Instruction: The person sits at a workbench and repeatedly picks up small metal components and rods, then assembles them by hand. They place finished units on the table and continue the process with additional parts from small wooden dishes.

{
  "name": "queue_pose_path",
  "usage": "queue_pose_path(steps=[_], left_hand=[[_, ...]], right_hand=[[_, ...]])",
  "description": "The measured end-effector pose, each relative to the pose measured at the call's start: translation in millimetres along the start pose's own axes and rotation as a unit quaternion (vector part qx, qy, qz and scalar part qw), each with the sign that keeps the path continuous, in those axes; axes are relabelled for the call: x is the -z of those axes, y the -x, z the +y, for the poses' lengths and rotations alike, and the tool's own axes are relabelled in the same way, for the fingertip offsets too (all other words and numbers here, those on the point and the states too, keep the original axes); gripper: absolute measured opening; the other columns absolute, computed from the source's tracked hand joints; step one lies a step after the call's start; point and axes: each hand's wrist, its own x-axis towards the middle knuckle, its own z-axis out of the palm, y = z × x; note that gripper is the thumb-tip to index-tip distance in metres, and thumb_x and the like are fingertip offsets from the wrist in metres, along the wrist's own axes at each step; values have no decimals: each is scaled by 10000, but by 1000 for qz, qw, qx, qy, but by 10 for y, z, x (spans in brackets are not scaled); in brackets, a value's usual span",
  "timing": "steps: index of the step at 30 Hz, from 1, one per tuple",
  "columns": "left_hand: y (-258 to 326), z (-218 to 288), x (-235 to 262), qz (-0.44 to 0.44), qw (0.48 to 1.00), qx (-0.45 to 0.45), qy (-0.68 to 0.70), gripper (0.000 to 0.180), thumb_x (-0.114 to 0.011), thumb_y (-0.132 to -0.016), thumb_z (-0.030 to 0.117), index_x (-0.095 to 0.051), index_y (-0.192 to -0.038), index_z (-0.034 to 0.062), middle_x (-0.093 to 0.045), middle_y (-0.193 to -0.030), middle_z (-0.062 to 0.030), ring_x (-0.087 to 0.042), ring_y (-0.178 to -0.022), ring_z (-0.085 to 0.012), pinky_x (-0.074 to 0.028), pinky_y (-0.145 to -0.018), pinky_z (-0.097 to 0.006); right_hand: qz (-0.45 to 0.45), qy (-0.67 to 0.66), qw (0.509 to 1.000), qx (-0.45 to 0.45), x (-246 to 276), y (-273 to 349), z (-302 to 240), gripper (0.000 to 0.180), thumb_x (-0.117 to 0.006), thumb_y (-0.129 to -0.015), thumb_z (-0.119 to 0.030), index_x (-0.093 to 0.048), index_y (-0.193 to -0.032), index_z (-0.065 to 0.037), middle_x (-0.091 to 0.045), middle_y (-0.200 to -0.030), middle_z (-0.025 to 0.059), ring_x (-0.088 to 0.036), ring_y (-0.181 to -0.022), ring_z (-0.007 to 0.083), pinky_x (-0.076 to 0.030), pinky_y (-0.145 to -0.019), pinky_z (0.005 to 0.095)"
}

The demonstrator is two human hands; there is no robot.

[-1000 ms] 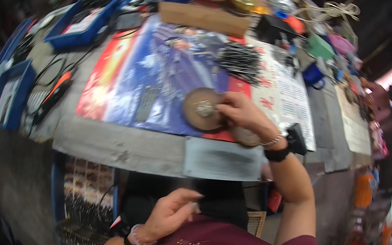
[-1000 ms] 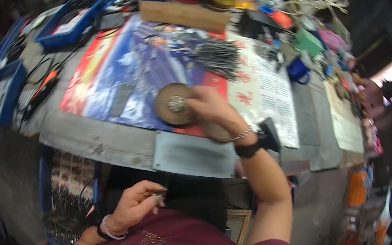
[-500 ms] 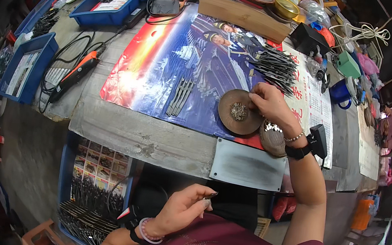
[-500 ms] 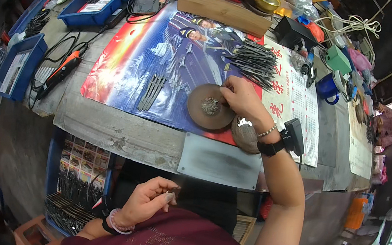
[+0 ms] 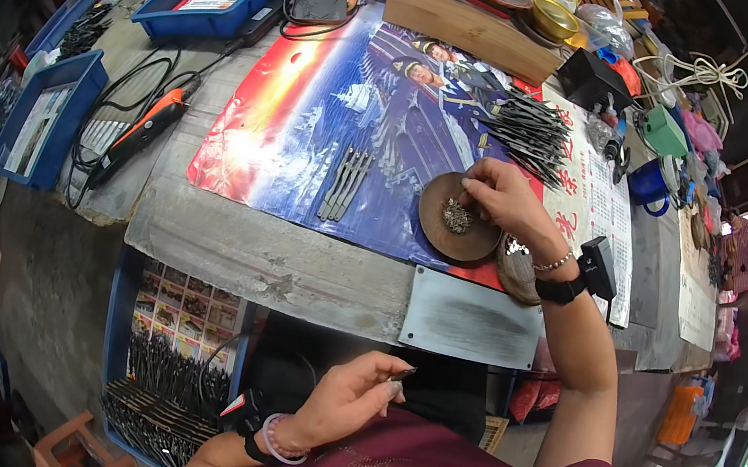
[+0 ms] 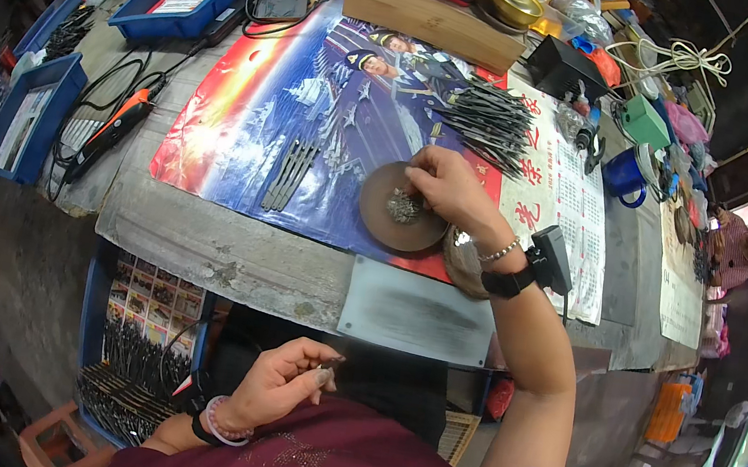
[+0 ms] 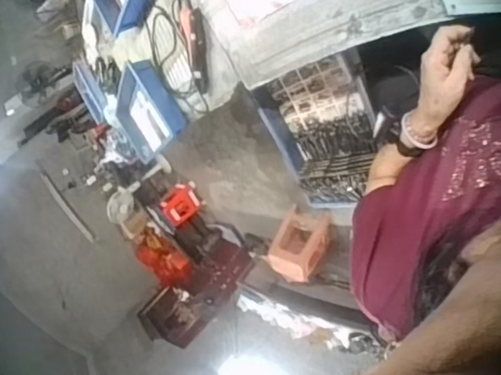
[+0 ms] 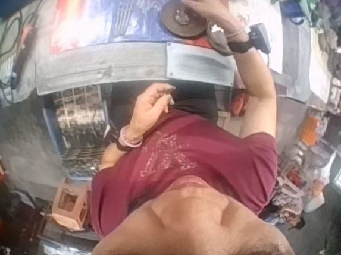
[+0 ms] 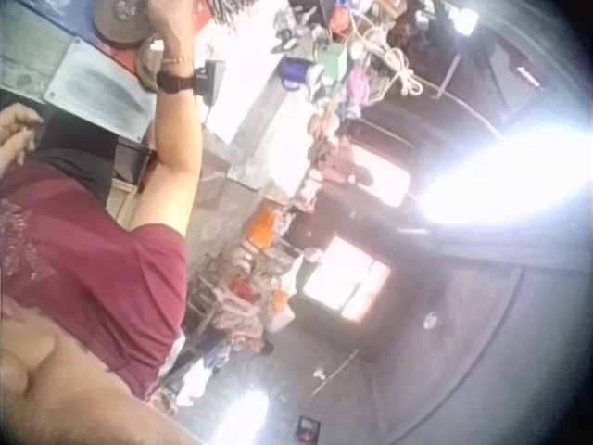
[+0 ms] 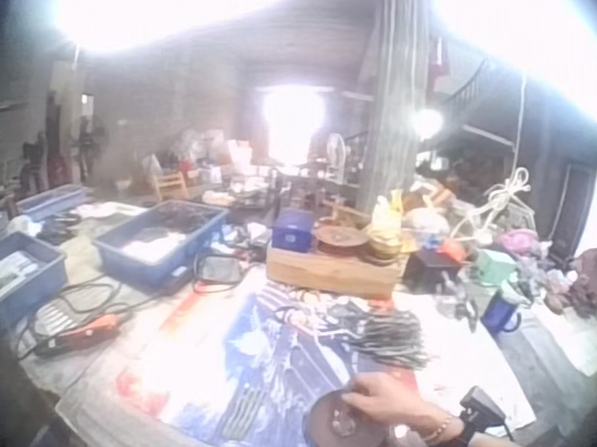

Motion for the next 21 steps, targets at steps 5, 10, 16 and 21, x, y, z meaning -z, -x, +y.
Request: queue_pose_path(steps=[5, 10, 16, 21], left_hand=[[22, 0, -3, 4, 1000, -5, 2, 268, -508, -938, 13, -520, -1203, -30, -616, -915, -58, -549, -738, -52, -467, -656, -190], [29, 0, -28, -7, 1000, -6, 8, 264, -505, -942, 12, -522, -1203, -27, -611, -919, -59, -552, -755, -53, -466, -651, -192], [39, -7, -21, 6, 1000, -11, 3, 260, -505, -944, 14, -529, -1200, -19, -610, -913, -53, -556, -771, -57, -468, -652, -195], [-13, -29, -77, -14, 1000, 0, -1, 265, -506, -945, 25, -535, -1206, -2, -612, -908, -37, -561, -775, -57, -470, -653, -196]], right_hand=[[26, -10, 1000, 0, 34, 58, 17, 140, -570, -911, -128, -599, -918, 9, -647, -729, 43, -522, -563, 64, -410, -482, 220], [0, 13, 999, -37, 28, 161, -56, 126, -569, -918, -125, -587, -903, -1, -650, -747, 40, -510, -560, 51, -399, -481, 203], [88, -109, 984, 114, 56, 989, -515, 144, -615, -890, -136, -571, -858, -2, -609, -682, 35, -532, -546, 96, -433, -510, 233], [-77, -474, 721, 499, -90, 1874, -1057, 145, -573, -887, -139, -569, -772, -52, -578, -642, 43, -562, -557, 161, -497, -624, 337]])
